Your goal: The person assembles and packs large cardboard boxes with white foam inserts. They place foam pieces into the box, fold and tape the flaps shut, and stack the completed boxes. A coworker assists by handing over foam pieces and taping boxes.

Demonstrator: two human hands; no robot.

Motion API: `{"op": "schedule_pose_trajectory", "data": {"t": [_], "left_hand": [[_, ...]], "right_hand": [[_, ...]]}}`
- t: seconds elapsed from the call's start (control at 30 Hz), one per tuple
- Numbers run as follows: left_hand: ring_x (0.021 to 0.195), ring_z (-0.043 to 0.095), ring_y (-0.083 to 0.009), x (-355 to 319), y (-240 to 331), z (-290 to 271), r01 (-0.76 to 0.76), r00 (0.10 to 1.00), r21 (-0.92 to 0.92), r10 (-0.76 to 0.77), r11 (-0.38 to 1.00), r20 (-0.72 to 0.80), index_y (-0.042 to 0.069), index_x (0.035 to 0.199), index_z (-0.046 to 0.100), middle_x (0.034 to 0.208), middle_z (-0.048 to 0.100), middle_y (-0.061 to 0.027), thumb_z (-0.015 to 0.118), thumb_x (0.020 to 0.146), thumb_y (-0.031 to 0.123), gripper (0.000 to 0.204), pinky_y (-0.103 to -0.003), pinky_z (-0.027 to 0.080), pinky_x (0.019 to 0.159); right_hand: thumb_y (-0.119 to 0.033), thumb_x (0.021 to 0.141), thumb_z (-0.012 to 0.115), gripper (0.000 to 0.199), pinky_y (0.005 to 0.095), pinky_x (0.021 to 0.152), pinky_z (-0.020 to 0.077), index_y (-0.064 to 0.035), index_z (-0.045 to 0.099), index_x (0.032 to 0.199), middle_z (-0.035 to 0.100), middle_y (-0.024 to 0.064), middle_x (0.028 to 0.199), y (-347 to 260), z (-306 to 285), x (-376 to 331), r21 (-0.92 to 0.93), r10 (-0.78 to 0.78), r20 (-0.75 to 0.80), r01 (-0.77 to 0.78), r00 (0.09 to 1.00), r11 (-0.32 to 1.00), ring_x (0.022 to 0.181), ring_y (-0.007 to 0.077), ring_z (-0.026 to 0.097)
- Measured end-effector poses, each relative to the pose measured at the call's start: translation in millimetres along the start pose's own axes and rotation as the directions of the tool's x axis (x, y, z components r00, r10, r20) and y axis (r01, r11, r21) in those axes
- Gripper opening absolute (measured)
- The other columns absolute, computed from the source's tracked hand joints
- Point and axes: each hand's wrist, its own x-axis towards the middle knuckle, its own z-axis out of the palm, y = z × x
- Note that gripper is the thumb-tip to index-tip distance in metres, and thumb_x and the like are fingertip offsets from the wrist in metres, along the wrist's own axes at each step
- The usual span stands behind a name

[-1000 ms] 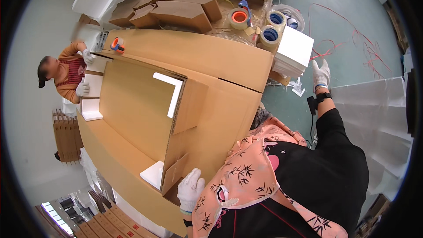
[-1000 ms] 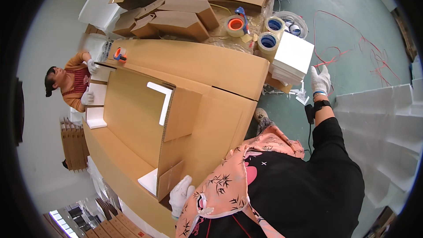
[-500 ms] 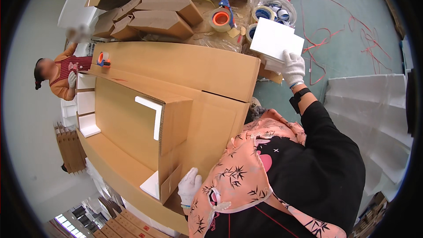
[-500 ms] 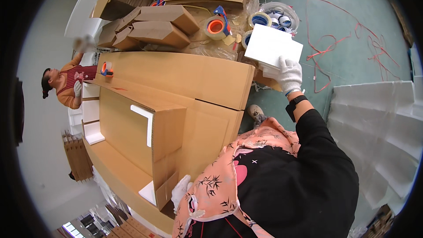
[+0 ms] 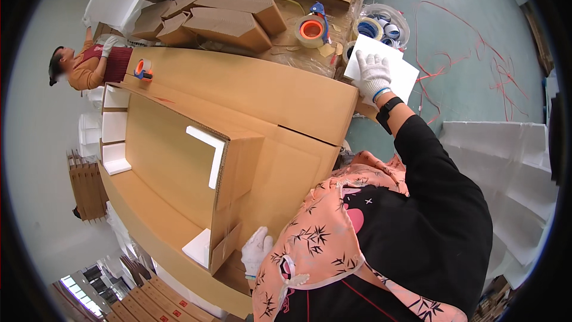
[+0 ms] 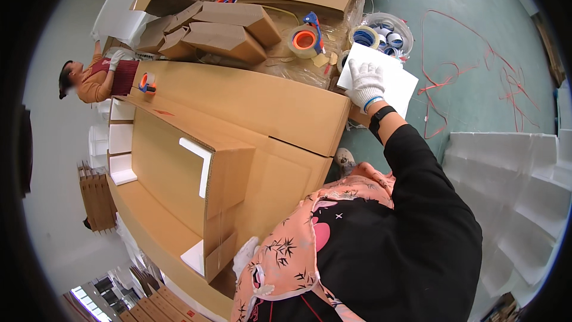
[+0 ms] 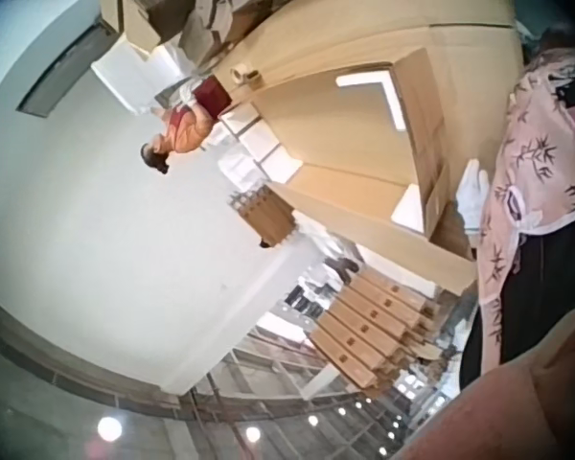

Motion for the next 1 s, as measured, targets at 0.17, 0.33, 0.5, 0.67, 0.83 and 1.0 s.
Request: {"op": "schedule_pose_trajectory", "data": {"t": [0.17, 0.33, 0.5, 0.67, 0.83, 1.0], "left_hand": [[0.113, 0.063, -0.0301, -13, -14, 20, 0.179, 0.983, -0.227, -0.182, 0.957, 0.010, 0.001, 0.117, 0.065, 0.119, 0.066, -0.0185, 0.061, 0.089, 0.022, 0.035, -0.036, 0.048, 0.099], [0.113, 0.062, -0.0312, -17, -2, 21, 0.231, 0.973, -0.153, -0.232, 0.961, 0.015, 0.001, 0.116, 0.065, 0.120, 0.065, -0.0175, 0.059, 0.090, 0.024, 0.035, -0.037, 0.047, 0.099], [0.109, 0.062, -0.0338, -18, -10, 34, 0.127, 0.987, -0.167, -0.141, 0.978, -0.076, 0.002, 0.115, 0.065, 0.119, 0.066, -0.0177, 0.057, 0.090, 0.024, 0.034, -0.039, 0.048, 0.098], [0.111, 0.061, -0.0348, -26, -35, 55, 0.167, 0.956, -0.212, -0.211, 0.963, -0.206, 0.002, 0.115, 0.065, 0.120, 0.064, -0.0184, 0.058, 0.088, 0.023, 0.035, -0.042, 0.047, 0.098], [0.116, 0.058, -0.0317, -30, -51, 85, 0.204, 0.876, -0.115, -0.234, 0.972, -0.423, 0.005, 0.117, 0.065, 0.124, 0.063, -0.0152, 0.064, 0.083, 0.024, 0.039, -0.042, 0.045, 0.101], [0.116, 0.058, -0.0310, -24, -58, 98, 0.176, 0.834, -0.142, -0.224, 0.974, -0.504, 0.005, 0.117, 0.064, 0.124, 0.063, -0.0139, 0.064, 0.082, 0.026, 0.040, -0.043, 0.045, 0.100]], "right_hand": [[-0.026, 0.080, 0.064, 0.071, 0.0481, 0.104, 0.0321, -0.0125, 0.039, 0.145, 0.052, 0.0215, 0.131, 1, 16, 13, -0.167, -0.078, 0.039, 0.083, 0.996, 0.982, 0.126, 0.0333, 0.047], [-0.015, 0.082, 0.056, 0.048, 0.0444, 0.097, 0.0385, -0.0072, 0.052, 0.129, 0.061, 0.0173, 0.116, 9, -15, 10, -0.095, -0.192, -0.078, 0.184, 0.978, 0.978, 0.113, 0.0316, 0.057], [-0.015, 0.082, 0.056, 0.037, 0.0470, 0.080, 0.0494, -0.0080, 0.056, 0.118, 0.065, 0.0152, 0.097, 33, -29, 21, -0.049, -0.304, -0.223, 0.300, 0.926, 0.953, 0.093, 0.0353, 0.063], [-0.014, 0.081, 0.055, 0.031, 0.0499, 0.071, 0.0509, -0.0092, 0.057, 0.112, 0.064, 0.0172, 0.093, 24, -72, 22, -0.023, -0.285, -0.337, 0.295, 0.897, 0.955, 0.084, 0.0378, 0.064], [-0.017, 0.089, 0.062, 0.047, 0.0428, 0.076, 0.0530, -0.0084, 0.049, 0.133, 0.066, 0.0173, 0.102, -25, -169, 29, 0.106, -0.258, -0.671, 0.434, 0.695, 0.895, 0.088, 0.0337, 0.066], [-0.005, 0.089, 0.064, 0.039, 0.0358, 0.084, 0.0530, -0.0022, 0.056, 0.127, 0.067, 0.0164, 0.110, -186, -272, -38, 0.291, -0.368, -0.837, 0.899, 0.405, 0.328, 0.098, 0.0265, 0.067]]}}
